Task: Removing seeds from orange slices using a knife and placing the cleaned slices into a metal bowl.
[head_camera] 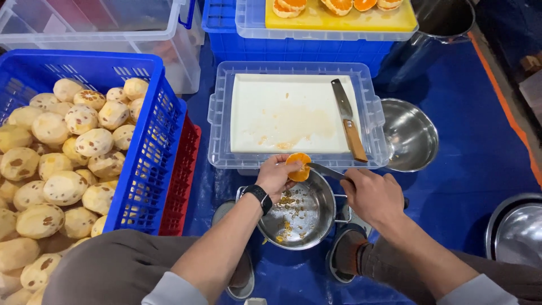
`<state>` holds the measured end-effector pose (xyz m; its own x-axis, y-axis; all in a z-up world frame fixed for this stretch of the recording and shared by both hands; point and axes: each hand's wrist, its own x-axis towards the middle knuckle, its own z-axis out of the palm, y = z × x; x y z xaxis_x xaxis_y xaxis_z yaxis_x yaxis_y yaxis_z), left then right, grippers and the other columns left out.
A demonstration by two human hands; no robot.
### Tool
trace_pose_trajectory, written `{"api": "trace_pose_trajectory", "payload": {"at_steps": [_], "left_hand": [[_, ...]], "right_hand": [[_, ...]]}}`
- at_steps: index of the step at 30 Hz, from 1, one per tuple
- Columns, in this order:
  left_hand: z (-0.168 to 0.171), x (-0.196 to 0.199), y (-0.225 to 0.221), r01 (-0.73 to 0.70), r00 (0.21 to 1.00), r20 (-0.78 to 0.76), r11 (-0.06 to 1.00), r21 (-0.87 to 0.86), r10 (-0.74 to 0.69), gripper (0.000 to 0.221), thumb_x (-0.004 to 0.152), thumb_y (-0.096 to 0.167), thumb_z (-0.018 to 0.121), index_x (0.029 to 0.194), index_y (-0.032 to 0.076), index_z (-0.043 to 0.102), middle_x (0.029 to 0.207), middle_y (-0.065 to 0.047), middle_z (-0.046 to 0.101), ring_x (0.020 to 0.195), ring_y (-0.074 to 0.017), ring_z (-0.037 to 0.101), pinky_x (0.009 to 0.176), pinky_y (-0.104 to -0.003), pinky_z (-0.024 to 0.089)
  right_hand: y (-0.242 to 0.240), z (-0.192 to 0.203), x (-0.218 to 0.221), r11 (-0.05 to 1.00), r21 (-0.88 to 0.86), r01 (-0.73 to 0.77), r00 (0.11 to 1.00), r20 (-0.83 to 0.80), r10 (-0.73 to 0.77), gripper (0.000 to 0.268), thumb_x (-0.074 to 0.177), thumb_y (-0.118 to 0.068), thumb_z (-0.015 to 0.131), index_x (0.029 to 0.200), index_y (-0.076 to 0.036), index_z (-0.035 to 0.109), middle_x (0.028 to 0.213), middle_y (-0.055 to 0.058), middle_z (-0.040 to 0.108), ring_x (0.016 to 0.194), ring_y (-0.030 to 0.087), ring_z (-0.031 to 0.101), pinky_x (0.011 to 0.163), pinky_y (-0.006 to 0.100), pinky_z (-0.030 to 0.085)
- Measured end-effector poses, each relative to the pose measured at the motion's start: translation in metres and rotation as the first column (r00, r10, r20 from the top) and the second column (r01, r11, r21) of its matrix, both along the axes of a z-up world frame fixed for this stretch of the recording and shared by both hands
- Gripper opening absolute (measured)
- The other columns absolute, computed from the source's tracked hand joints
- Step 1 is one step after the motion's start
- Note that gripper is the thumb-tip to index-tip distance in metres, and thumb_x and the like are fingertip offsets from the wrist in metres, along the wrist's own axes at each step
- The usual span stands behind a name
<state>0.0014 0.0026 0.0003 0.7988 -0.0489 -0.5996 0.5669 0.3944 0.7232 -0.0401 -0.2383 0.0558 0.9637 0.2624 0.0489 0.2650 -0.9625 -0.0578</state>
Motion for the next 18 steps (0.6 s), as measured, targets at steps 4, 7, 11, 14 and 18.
{"api": "trace_pose_trajectory", "payload": {"at_steps": [4, 7, 11, 14, 18], "left_hand": [[0.009, -0.002, 0.001, 0.04, 0.999, 0.011, 0.999, -0.03, -0.04, 0.061, 0.085, 0.014, 0.086, 0.134, 0.003, 0.052, 0.123, -0.02, 0.061, 0.11, -0.0355, 0.067, 0.089, -0.044, 0.059], [0.009, -0.003, 0.001, 0.034, 0.999, 0.031, 0.999, -0.039, -0.033, 0.054, 0.087, 0.012, 0.083, 0.131, 0.001, 0.054, 0.121, -0.02, 0.06, 0.109, -0.0336, 0.067, 0.09, -0.044, 0.059], [0.012, -0.003, -0.001, 0.026, 0.998, 0.059, 0.999, -0.046, -0.023, 0.051, 0.086, 0.01, 0.083, 0.128, 0.003, 0.054, 0.121, -0.019, 0.059, 0.109, -0.0321, 0.065, 0.091, -0.044, 0.058], [0.001, 0.0, -0.005, 0.002, 0.996, 0.087, 0.998, -0.058, 0.003, 0.053, 0.084, 0.009, 0.085, 0.126, 0.004, 0.054, 0.119, -0.018, 0.059, 0.107, -0.0309, 0.066, 0.092, -0.044, 0.058], [-0.015, 0.003, -0.01, -0.059, 0.989, 0.133, 0.997, -0.055, 0.066, 0.052, 0.082, 0.009, 0.088, 0.123, 0.004, 0.056, 0.116, -0.015, 0.062, 0.104, -0.0251, 0.066, 0.091, -0.039, 0.059]], "right_hand": [[0.007, 0.017, -0.002, 0.999, 0.041, 0.023, 0.999, -0.031, -0.021, 0.015, 0.097, -0.033, 0.063, 0.094, -0.024, 0.074, 0.075, -0.002, 0.071, 0.063, 0.028, 0.071, 0.059, 0.039, 0.054], [0.019, 0.048, -0.005, 0.986, 0.103, 0.134, 0.965, -0.238, -0.106, 0.017, 0.097, -0.03, 0.062, 0.097, -0.02, 0.075, 0.074, 0.005, 0.072, 0.07, 0.031, 0.074, 0.067, 0.043, 0.058], [0.027, 0.054, -0.007, 0.941, 0.188, 0.281, 0.902, -0.385, -0.193, 0.02, 0.099, -0.029, 0.061, 0.095, -0.017, 0.076, 0.068, 0.006, 0.072, 0.069, 0.03, 0.073, 0.067, 0.043, 0.057], [0.03, 0.045, -0.006, 0.882, 0.292, 0.37, 0.859, -0.47, -0.205, 0.022, 0.098, -0.031, 0.063, 0.093, -0.014, 0.077, 0.067, 0.009, 0.072, 0.069, 0.032, 0.073, 0.066, 0.044, 0.056], [0.032, 0.028, -0.006, 0.697, 0.516, 0.498, 0.785, -0.61, -0.11, 0.025, 0.101, -0.018, 0.062, 0.085, -0.004, 0.075, 0.067, 0.014, 0.069, 0.062, 0.026, 0.064, 0.06, 0.04, 0.052]]}}
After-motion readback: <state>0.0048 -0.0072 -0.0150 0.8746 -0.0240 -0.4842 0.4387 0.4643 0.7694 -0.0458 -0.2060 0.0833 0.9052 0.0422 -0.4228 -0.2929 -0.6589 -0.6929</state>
